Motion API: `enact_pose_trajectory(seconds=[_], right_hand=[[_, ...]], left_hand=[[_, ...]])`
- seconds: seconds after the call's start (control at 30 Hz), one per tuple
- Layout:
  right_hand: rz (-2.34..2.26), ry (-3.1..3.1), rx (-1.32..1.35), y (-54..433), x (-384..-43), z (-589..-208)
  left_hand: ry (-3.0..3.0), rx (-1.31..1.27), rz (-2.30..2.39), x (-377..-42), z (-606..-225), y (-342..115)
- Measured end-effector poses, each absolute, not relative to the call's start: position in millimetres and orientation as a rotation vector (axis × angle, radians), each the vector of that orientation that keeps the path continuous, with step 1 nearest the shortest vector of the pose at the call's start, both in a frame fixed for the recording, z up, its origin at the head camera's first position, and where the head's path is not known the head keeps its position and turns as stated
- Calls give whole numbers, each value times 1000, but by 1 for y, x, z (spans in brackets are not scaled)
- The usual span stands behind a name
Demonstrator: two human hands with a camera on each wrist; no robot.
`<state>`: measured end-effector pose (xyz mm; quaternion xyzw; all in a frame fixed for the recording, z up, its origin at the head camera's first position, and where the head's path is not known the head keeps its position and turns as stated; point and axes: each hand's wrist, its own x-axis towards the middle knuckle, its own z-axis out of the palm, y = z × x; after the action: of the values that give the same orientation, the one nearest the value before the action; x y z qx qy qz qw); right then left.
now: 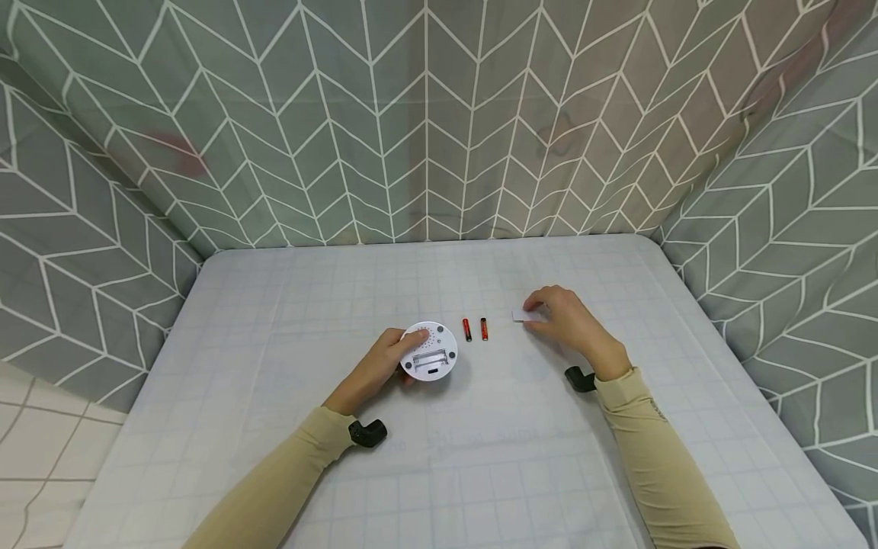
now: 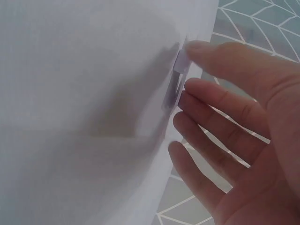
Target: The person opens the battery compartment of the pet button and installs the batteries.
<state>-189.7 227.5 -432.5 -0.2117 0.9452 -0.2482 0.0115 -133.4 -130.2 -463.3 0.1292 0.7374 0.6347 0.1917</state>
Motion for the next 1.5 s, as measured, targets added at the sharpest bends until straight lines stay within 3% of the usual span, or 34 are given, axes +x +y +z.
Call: enact_pose_trajectory(seconds=[0.43, 0.93, 1.5], right_hand=[[-762, 2935, -799, 204, -182, -427], [-759, 2873, -1172, 177, -173, -430], [-568, 2957, -1243, 171, -169, -433]], left_hand=[[2070, 371, 1784, -135, -464, -129], [2071, 350, 1778, -133, -461, -129], [2066, 353, 1788, -132, -461, -128]])
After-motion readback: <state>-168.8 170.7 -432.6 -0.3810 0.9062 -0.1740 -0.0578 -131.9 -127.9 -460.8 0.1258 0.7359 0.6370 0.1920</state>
